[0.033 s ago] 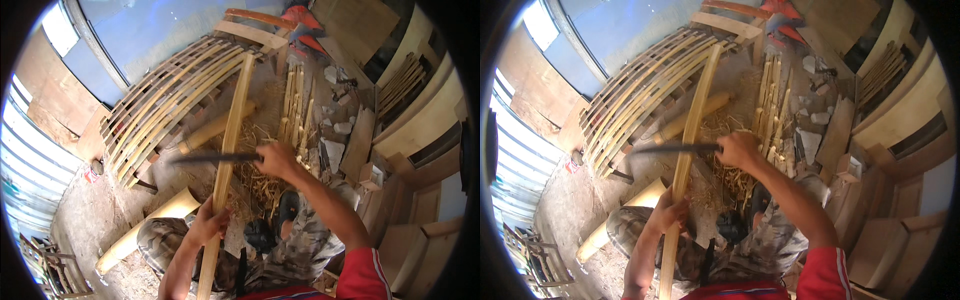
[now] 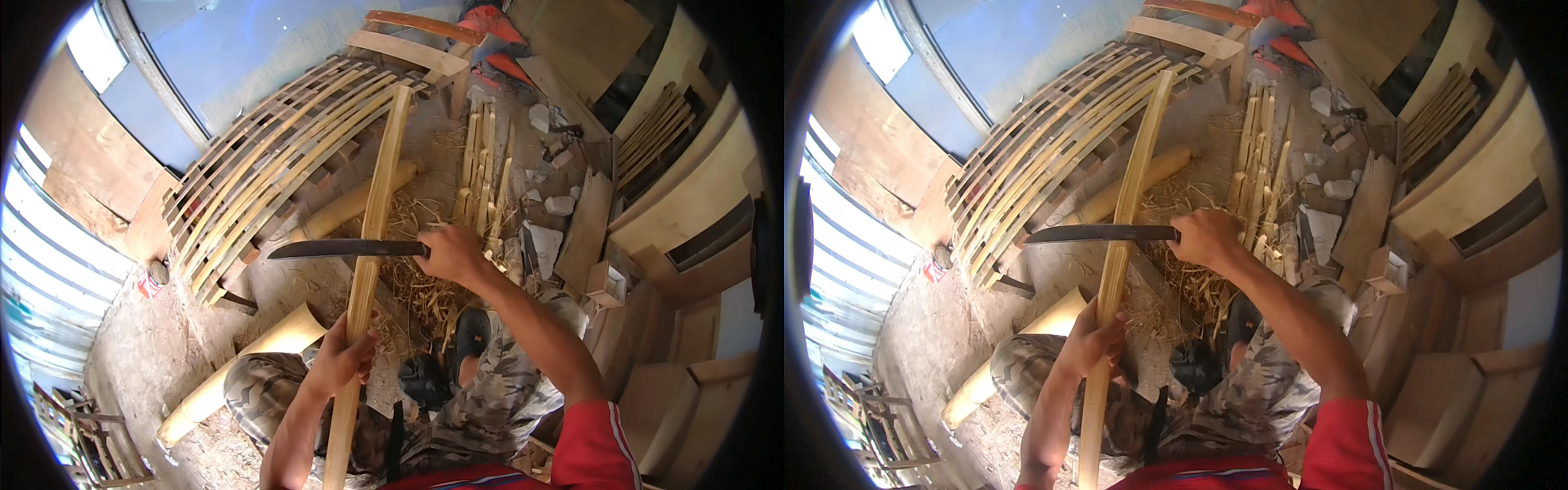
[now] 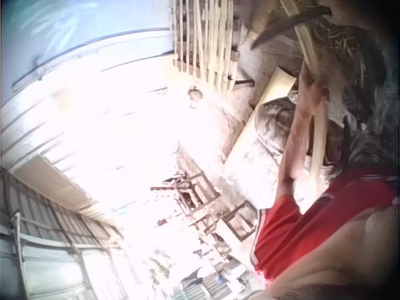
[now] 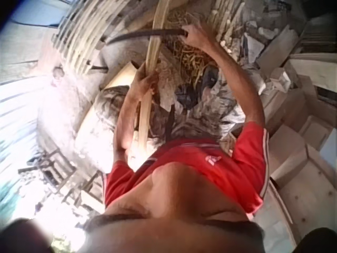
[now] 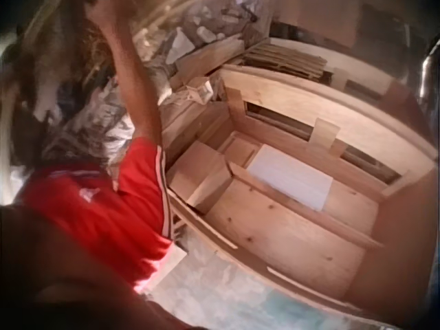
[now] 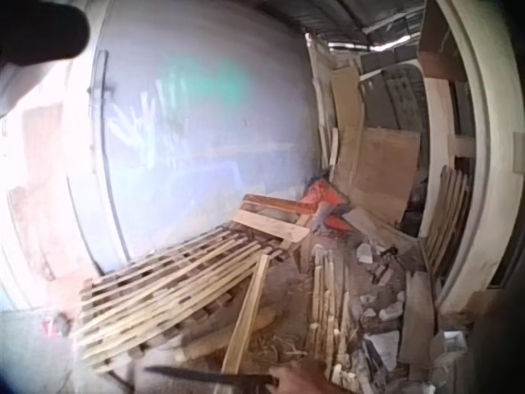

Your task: The person sits on the floor and uses a machete to shave and split a long bamboo pole into thinner strips. They repeatedly strike and scrape the bamboo, rotating it to work different sides, and place finished strips aside.

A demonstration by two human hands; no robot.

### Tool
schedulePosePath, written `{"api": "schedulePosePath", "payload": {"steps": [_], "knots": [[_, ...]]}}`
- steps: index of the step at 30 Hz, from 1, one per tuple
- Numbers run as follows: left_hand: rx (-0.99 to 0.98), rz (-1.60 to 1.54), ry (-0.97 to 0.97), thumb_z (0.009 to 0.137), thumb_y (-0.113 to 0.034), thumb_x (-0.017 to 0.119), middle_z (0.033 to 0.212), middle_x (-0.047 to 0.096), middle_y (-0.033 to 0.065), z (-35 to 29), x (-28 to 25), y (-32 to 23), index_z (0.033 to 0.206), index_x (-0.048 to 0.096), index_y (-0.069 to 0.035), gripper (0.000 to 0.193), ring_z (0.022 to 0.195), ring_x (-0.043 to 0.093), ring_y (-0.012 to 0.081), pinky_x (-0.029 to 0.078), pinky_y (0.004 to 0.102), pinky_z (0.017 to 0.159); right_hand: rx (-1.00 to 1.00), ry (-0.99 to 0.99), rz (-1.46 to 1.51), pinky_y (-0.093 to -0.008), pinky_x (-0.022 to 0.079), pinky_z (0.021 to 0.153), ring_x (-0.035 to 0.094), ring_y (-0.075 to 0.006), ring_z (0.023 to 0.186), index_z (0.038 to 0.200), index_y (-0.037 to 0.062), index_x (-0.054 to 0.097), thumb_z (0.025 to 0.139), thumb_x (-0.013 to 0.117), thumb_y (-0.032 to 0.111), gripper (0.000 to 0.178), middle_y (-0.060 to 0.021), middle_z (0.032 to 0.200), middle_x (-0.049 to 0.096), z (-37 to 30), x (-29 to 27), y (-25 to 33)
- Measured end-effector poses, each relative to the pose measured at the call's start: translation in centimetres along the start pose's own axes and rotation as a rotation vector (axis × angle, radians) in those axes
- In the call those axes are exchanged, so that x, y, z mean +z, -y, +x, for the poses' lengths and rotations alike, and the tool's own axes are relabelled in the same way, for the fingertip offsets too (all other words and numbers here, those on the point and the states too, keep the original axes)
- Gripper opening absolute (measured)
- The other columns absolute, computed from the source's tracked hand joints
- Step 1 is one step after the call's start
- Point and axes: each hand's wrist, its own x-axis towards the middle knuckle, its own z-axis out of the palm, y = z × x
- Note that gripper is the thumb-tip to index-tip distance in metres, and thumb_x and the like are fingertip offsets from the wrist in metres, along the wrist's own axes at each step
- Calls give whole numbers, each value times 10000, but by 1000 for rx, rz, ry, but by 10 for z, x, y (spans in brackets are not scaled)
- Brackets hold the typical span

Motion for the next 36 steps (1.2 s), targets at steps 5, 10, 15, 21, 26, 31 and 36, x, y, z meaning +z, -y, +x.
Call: {"api": "schedulePosePath", "payload": {"steps": [5,10,15,21,26,31,36], "knots": [[42,42,-20,972,-226,605,656,452,-16,6,0,-7,1307,431,-44,418,471,472,94,429,265,439,-91,83,-54,-356,400,407,531,-163,417,726,144,661,751,752,308,189,0,507,551,-10,-6,21],[33,-10,-14,973,-222,601,661,457,-15,9,2,-6,1305,430,-44,413,472,472,95,426,264,438,85,114,0,-343,390,409,483,-138,405,692,162,651,764,745,301,183,27,490,512,-4,1,-2],[14,75,10,975,-216,597,667,465,-10,10,-2,-5,1299,426,-41,406,469,471,93,422,261,434,25,111,14,-354,408,412,482,-147,412,722,148,661,803,722,327,206,8,487,502,-2,9,-9],[4,-18,21,966,-210,614,655,443,-21,6,-3,-8,1267,424,-52,389,479,469,92,421,270,433,6,247,-133,-382,431,419,523,-169,430,759,131,671,823,699,342,223,-9,502,522,3,-8,7],[-9,-2,42,970,-203,606,661,436,-22,11,-2,-10,1266,420,-61,376,488,467,91,416,269,433,247,222,23,-417,464,478,572,-203,478,815,114,690,793,713,332,220,-24,525,551,15,-10,-8],[2,5,17,977,-200,592,658,430,-26,6,1,-11,1241,426,-57,343,488,462,87,413,266,431,-68,184,-92,-411,476,471,577,-227,462,817,92,714,800,713,340,248,-60,530,566,7,-4,2],[-25,29,55,979,-198,587,657,428,-28,1,-4,-5,1255,426,-57,350,480,457,85,418,263,423,404,146,140,-422,473,486,572,-198,450,781,100,716,750,750,283,188,-16,500,547,22,-22,-15]]}}
